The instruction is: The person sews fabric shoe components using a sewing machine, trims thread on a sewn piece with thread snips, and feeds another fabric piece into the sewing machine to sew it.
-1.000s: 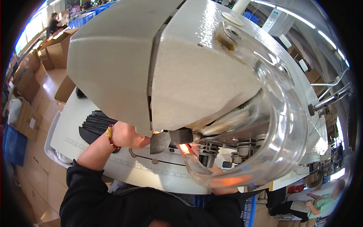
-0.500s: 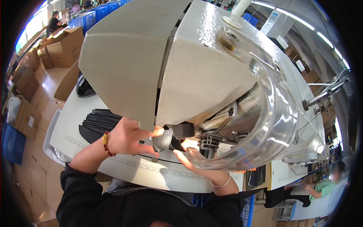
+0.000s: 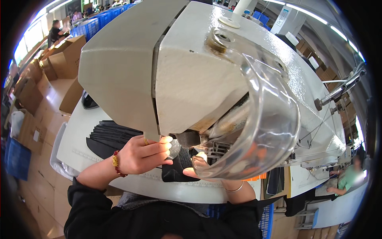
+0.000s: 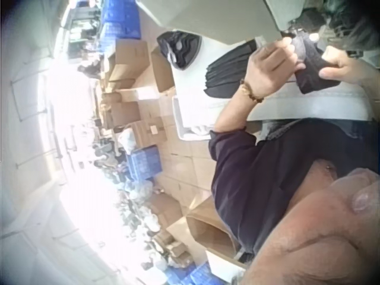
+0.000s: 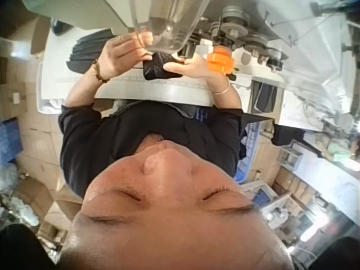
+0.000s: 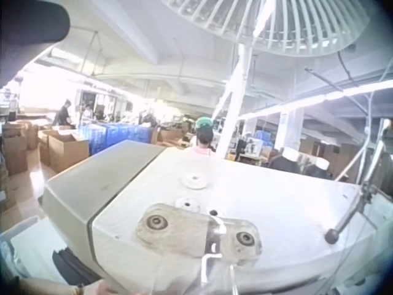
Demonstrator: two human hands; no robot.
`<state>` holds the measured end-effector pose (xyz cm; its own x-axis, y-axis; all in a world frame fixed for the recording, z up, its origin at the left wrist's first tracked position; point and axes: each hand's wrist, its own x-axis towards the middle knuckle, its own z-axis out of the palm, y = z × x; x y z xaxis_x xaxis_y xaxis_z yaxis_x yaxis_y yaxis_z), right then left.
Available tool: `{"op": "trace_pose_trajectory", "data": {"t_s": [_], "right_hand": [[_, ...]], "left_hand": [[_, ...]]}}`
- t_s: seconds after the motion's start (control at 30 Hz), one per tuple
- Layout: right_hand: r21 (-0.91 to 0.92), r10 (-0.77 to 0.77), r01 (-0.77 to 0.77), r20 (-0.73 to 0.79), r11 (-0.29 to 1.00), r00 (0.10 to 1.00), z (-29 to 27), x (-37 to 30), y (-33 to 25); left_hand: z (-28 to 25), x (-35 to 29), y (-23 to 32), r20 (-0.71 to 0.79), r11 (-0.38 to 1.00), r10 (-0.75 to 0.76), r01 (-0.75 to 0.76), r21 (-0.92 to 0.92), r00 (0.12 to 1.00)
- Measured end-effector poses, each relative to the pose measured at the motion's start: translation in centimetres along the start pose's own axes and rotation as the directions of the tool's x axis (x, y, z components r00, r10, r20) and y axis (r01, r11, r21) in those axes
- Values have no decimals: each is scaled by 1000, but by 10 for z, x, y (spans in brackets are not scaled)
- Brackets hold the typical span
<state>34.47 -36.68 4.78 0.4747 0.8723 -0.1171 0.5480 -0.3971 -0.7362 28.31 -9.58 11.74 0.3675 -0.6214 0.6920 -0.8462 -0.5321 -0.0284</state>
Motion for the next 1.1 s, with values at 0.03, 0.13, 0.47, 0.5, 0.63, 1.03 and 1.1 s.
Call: {"op": "trace_pose_trajectory", "data": {"t_s": [0.03,0.13,0.47,0.5,0.63,1.03,1.1], "right_hand": [[91,-46,53,-72,994,996,1,2,-4],[323,-131,231,-302,918,944,0,4,-14],[308,-112,239,-378,921,919,4,-13,-12],[307,-109,240,-386,921,916,0,-5,-9],[305,-105,246,-414,920,904,0,-4,-7],[287,-76,246,-495,926,866,-9,0,-6],[282,-70,243,-509,928,858,-13,3,-6]], "left_hand": [[2,-1,0,-33,1000,-21,21,-18,999],[3,4,-5,-114,1000,-2,2,-8,993],[17,-2,-17,-116,997,-69,65,-36,991],[16,0,-18,-115,997,-69,65,-36,991],[11,3,-20,-159,998,-55,56,1,986],[16,4,-16,-173,988,-77,99,122,982],[16,7,-14,-183,989,-78,99,108,980]]}}
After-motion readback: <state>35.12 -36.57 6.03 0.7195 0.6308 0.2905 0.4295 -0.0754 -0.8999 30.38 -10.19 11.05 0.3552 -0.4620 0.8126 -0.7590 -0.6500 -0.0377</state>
